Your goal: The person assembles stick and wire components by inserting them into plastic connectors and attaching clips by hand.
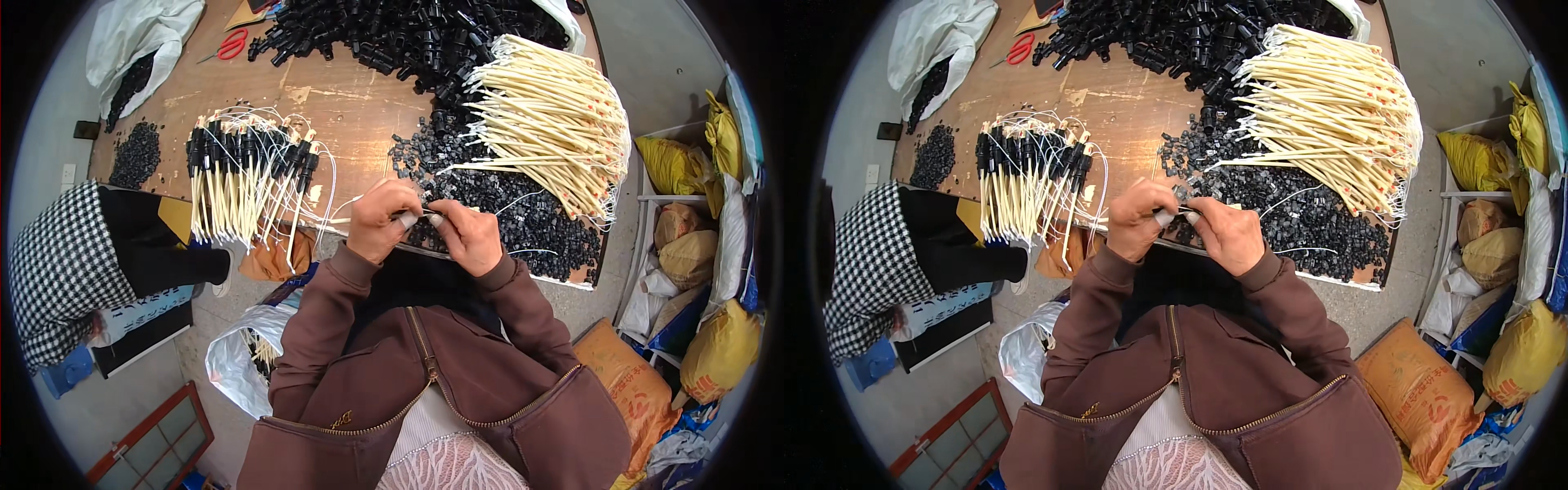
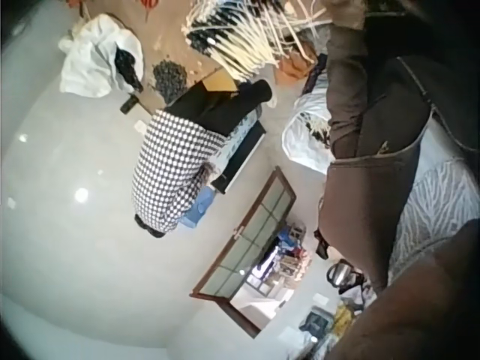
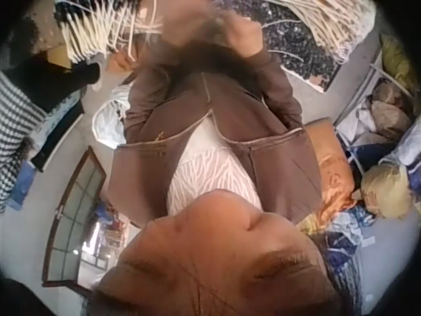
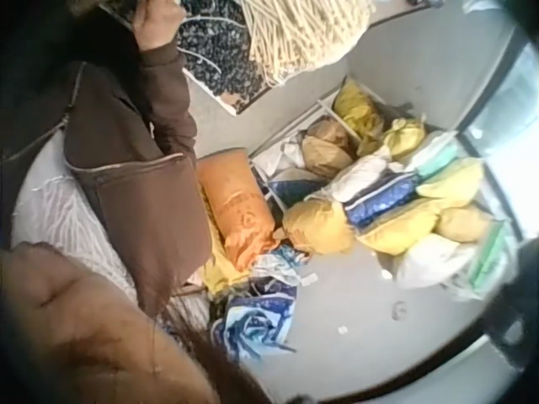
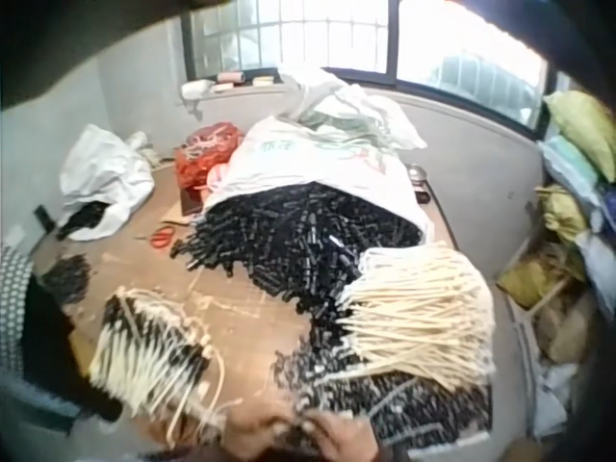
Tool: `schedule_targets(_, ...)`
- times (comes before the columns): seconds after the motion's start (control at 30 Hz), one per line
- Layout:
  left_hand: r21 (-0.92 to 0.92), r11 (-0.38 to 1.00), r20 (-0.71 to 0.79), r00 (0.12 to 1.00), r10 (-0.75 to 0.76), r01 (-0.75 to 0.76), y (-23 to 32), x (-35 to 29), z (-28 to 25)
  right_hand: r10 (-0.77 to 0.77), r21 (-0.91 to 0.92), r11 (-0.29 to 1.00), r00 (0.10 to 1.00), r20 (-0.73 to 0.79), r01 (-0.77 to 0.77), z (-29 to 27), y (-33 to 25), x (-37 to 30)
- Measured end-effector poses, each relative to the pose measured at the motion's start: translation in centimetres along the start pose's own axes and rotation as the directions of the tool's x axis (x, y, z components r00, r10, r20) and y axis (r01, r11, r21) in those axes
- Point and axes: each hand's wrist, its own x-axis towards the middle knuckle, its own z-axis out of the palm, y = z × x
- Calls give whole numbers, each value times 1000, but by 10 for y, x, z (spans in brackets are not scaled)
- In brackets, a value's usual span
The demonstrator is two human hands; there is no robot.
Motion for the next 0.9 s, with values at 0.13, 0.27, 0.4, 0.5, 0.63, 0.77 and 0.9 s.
schedule_targets(0.13, 188, 940, 59, 959, 278, -284, 7, 2, -3, 38, 141, 989, 999, 11, -39, 2, 4, -4)
schedule_targets(0.27, 302, 931, 46, 978, 201, -206, -23, 7, -4, 230, 94, 969, 973, 12, -230, -3, 3, -10)
schedule_targets(0.4, 579, 815, -58, 994, 89, -39, -68, 42, -26, 371, 199, 913, 927, -48, -355, -3, 10, -12)
schedule_targets(0.5, 622, 782, -33, 999, -30, 44, -78, 45, -32, 436, 212, 881, 900, -13, -424, -8, 16, -16)
schedule_targets(0.63, 486, 840, -167, 969, -182, 242, -63, 39, -34, 547, 306, 794, 837, 19, -526, -7, 29, -14)
schedule_targets(0.77, 566, 809, -130, 986, -103, 159, -64, 39, -34, 550, 370, 763, 833, 57, -530, 2, 33, -11)
schedule_targets(0.9, 351, 905, -157, 968, -196, 240, -72, 32, -35, 597, 432, 697, 797, 94, -573, 5, 30, -7)
